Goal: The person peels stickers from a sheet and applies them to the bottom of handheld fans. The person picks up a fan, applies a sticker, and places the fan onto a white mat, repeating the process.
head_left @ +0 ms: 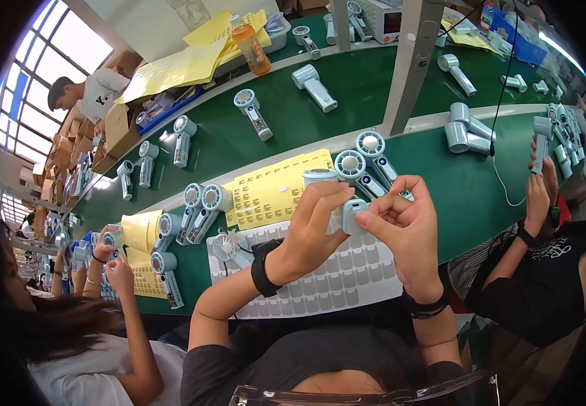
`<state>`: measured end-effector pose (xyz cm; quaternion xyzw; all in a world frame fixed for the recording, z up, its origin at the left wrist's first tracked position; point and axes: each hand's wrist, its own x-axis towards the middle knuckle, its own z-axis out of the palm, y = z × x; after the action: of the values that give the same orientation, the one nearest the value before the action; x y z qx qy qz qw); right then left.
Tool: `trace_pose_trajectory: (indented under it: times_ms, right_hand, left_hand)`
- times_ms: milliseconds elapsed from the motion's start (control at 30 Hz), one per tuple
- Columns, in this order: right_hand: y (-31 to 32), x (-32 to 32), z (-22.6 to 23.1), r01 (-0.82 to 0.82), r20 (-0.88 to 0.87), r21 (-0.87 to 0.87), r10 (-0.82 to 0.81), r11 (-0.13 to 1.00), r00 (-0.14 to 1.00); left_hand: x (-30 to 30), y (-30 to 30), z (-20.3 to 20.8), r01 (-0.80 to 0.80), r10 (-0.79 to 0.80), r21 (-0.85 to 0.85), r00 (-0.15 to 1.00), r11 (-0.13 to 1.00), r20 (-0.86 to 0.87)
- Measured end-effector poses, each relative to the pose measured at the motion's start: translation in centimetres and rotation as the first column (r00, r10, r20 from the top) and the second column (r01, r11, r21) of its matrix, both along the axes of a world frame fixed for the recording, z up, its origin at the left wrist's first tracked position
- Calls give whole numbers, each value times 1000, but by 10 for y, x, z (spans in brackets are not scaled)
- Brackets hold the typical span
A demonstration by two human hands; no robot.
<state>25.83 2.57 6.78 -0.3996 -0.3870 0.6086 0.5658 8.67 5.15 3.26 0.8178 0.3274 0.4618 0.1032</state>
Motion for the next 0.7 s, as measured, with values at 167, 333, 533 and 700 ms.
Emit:
trace_pose_trajectory:
  times_ms: [167,333,533,700]
  right_hand:
    - [0,-1,0,8,24,8,-8,1000,1000]
    - [2,-1,-1,17,61,29,-18,999,998]
    - [0,-8,-3,81,197,126,-105,989,975]
    - [7,-3,-19,87,560,266,-227,960,796]
  left_hand:
    - [0,0,-1,0,0,-4,1000,1000,12]
    - [0,2,-3,1,-1,15,1000,1000,-3]
    - [-2,2,-6,1,-1,45,1000,999,4]
    - [-15,17,1,62,-67,79,996,995,58]
